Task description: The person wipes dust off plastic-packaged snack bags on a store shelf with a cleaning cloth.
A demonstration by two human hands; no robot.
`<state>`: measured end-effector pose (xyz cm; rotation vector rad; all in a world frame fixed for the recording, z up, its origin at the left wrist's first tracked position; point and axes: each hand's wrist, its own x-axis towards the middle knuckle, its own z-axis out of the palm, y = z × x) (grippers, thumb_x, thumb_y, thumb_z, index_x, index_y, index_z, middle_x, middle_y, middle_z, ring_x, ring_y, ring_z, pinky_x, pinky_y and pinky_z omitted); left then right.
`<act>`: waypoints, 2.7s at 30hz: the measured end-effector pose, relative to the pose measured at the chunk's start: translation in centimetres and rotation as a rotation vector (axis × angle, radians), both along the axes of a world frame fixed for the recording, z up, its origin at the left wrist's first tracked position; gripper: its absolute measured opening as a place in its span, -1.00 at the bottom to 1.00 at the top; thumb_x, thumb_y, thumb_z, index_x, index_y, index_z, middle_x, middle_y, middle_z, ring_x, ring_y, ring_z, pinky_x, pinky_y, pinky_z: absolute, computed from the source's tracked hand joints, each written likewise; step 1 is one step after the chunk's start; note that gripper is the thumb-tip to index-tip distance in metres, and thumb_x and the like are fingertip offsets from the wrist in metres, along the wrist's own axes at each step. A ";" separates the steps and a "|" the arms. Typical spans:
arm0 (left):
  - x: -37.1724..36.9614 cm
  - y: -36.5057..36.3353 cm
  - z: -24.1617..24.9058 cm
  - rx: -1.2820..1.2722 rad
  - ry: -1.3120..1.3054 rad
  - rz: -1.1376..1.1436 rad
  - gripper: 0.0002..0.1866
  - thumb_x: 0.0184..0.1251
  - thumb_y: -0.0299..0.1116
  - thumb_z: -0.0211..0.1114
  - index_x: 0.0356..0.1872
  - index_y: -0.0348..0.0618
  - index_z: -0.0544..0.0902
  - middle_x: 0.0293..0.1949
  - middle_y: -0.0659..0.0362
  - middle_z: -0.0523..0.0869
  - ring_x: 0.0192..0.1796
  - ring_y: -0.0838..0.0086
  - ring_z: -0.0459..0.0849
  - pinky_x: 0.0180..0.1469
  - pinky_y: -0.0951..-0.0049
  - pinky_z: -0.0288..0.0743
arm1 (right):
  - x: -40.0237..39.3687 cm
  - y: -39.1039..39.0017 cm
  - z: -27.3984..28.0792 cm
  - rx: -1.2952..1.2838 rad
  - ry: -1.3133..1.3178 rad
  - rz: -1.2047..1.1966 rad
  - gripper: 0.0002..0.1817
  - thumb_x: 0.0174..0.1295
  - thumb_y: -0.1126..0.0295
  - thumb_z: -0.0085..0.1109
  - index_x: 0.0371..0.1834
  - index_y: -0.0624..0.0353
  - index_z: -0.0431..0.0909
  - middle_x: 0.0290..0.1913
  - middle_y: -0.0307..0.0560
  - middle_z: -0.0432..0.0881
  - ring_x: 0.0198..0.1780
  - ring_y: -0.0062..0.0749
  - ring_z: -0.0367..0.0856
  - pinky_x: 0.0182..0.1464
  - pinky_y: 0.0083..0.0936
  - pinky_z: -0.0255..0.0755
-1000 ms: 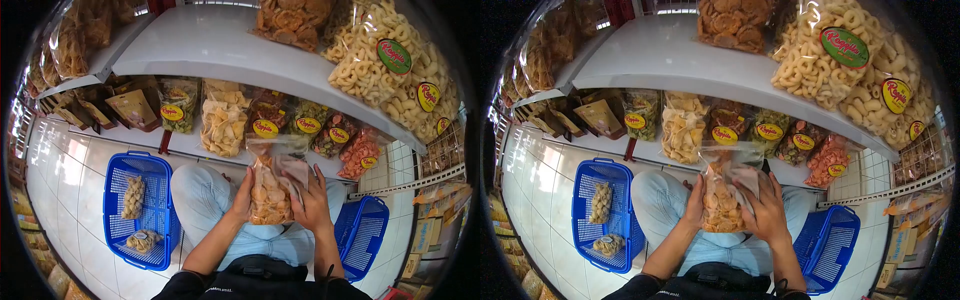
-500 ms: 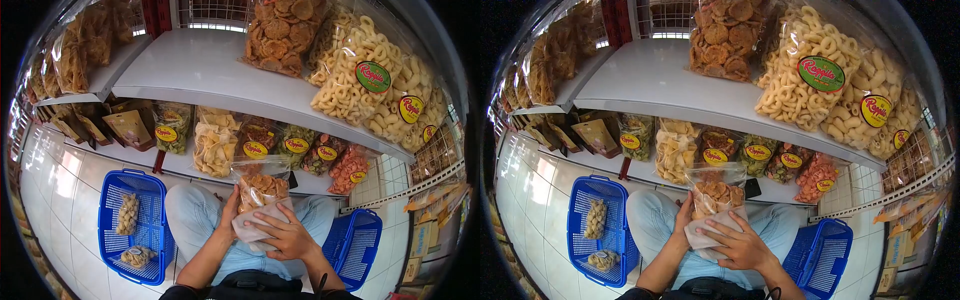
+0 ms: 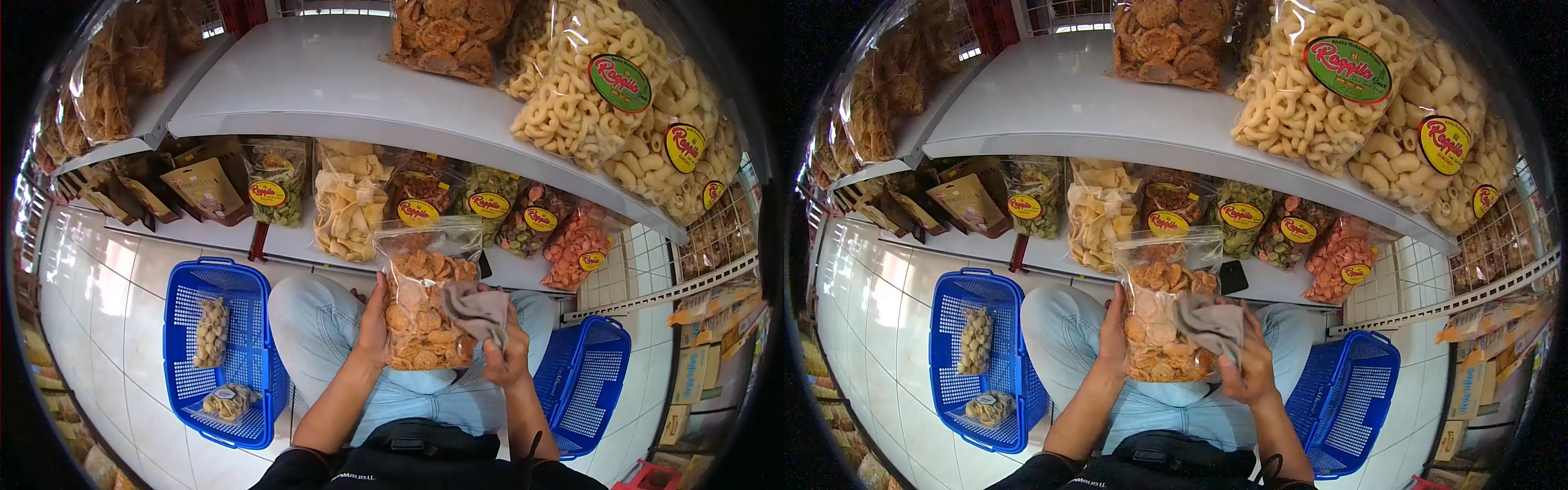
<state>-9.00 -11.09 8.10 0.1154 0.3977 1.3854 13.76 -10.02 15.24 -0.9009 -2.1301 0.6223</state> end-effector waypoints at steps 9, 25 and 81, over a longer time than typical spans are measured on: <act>-0.5 -0.1 0.9 -0.102 -0.007 0.155 -0.27 0.74 0.22 0.00 0.58 -0.19 0.40 0.44 -0.01 0.61 0.41 0.16 0.66 0.46 0.11 0.56 | 2.3 -2.3 -2.9 -0.236 0.214 0.119 -0.43 0.42 0.13 0.01 0.06 0.47 0.79 0.20 0.29 0.78 0.47 0.26 0.60 0.64 0.16 0.15; 0.4 -0.1 -1.5 0.013 0.273 0.141 -0.26 0.74 0.14 0.09 0.67 -0.16 0.25 0.51 0.03 0.51 0.47 0.25 0.57 0.49 0.20 0.50 | 0.1 -5.0 -5.7 -1.204 1.212 -0.094 -0.18 0.56 -0.07 0.04 0.70 0.26 0.17 0.65 0.12 0.35 0.63 0.01 0.36 0.66 -0.04 0.22; 0.0 -1.0 -3.7 0.081 -0.623 0.119 -0.35 0.68 0.02 -0.05 0.56 -0.21 0.44 0.38 -0.04 0.66 0.35 0.07 0.68 0.48 0.02 0.54 | -7.5 1.7 2.1 0.108 -0.340 0.174 -0.52 0.51 0.11 0.06 0.17 0.26 0.77 0.56 0.11 0.52 0.71 0.00 0.27 0.69 0.34 -0.21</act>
